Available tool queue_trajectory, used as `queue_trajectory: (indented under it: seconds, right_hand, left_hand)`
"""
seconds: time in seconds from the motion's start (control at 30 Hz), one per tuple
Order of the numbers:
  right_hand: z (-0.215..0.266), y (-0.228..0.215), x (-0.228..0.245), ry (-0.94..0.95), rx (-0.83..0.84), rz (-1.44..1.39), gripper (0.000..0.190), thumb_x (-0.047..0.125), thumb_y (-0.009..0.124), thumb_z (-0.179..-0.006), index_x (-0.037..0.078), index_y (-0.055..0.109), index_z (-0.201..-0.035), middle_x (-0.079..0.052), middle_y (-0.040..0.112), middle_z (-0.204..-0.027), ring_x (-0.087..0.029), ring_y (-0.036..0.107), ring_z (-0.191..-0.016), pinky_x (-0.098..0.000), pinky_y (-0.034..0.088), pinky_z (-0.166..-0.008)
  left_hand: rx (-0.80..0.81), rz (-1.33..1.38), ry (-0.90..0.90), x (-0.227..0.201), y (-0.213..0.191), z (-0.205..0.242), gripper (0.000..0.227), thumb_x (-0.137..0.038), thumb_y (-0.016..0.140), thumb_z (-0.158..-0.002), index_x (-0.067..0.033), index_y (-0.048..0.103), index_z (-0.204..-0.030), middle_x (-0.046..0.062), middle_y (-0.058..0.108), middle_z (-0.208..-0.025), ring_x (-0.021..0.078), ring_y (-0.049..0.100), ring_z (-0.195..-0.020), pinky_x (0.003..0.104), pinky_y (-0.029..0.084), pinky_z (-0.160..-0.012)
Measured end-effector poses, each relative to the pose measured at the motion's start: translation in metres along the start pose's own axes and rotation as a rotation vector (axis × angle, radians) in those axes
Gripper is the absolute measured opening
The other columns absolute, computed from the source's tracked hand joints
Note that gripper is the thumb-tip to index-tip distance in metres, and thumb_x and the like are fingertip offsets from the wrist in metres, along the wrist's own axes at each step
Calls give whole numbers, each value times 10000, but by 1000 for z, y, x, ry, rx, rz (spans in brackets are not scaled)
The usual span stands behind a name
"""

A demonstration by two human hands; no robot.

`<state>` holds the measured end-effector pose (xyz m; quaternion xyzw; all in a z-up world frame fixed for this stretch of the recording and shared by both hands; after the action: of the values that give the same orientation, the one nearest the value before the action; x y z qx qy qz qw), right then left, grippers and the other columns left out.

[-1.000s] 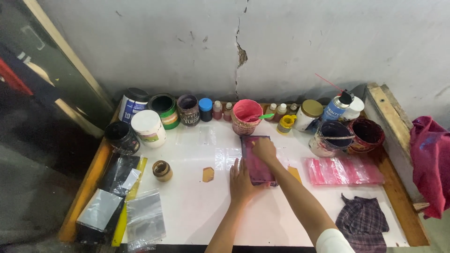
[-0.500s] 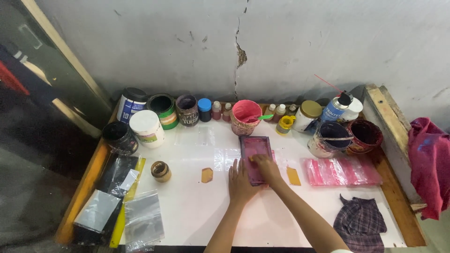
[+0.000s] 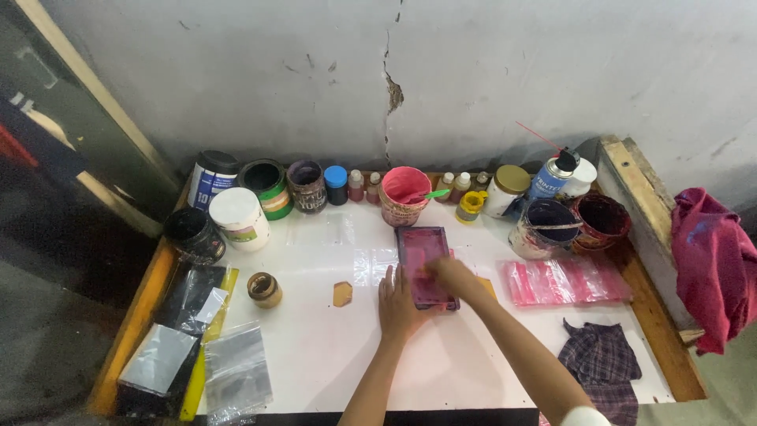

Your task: The person stirs a pink substance in a container using a green spoon. They then wipe the table surface with a cloth and spread a clear plastic sheet. Finally, they use a yellow sponge to spread pink ink evenly across a rectangular printing block.

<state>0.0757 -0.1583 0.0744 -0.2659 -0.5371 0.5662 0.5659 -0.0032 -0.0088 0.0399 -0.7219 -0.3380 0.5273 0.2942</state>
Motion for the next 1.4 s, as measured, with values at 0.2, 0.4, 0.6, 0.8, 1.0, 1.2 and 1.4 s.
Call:
queue_trajectory:
  seconds: [0.2,0.4,0.6,0.8,1.0,1.2,1.4]
  right_hand:
    - [-44,-2,-17,-115,-413,107,273,130,591,-938,250,781,-1092,-27,765,-1071,-284,743,-1002,-403,624,-853]
    - [-31,52,-30,-130,-545,218,255,135,605,-925,232,766,-1098,-33,780,-1007,-263,764,-894,-388,637,-740]
    - [-7,105,-47,-188,-582,282,242,170,581,-946,288,713,-1110,46,758,-1009,-195,746,-929,-301,617,-735]
    - [30,68,-22,-169,-231,129,195,175,611,-920,250,752,-1032,-18,775,-959,-280,744,-934,-419,624,-808]
    - [-57,38,-52,-87,-268,111,302,87,629,-834,259,792,-1021,-68,772,-916,-343,747,-945,-476,616,-845]
    - [-35,-21,20,-58,-379,5,376,97,529,-939,296,757,-1162,-31,774,-1083,-284,734,-1045,-445,614,-896]
    - [-49,49,-12,-121,-446,142,306,115,562,-939,244,774,-1118,-48,776,-1045,-263,747,-1002,-381,628,-807]
  left_hand:
    - [-16,42,12,-7,-10,-1,1332,-826,772,-531,-8,382,-1508,191,400,-1584,404,280,-1501,544,216,-1219]
    - [-61,8,26,-1,2,0,1310,-822,770,-524,-17,416,-1495,187,432,-1564,404,301,-1491,536,192,-1224]
    - [13,-70,-2,4,11,-1,1294,-826,747,-544,-18,408,-1496,162,403,-1590,378,276,-1508,504,206,-1242]
    - [69,-92,-4,1,5,-2,1332,-728,832,-502,-22,359,-1527,157,385,-1591,356,254,-1513,493,196,-1245]
    - [-11,-12,37,-4,-7,1,1334,-881,702,-579,36,390,-1496,227,413,-1568,425,296,-1490,541,200,-1219]
    - [103,2,-45,-12,-20,1,1314,-848,714,-578,4,365,-1516,173,346,-1622,378,215,-1535,509,149,-1254]
    - [-2,-7,39,0,-3,0,1330,-911,672,-559,4,418,-1490,202,428,-1564,417,295,-1488,540,216,-1211]
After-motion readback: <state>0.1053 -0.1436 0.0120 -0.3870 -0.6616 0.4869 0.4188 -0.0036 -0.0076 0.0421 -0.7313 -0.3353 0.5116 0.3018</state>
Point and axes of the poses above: each hand's wrist, its own z-axis away from the middle knuckle, its own y-axis out of the palm, x = y × z, the point moved 3 cm from there along -z, towards the middle knuckle
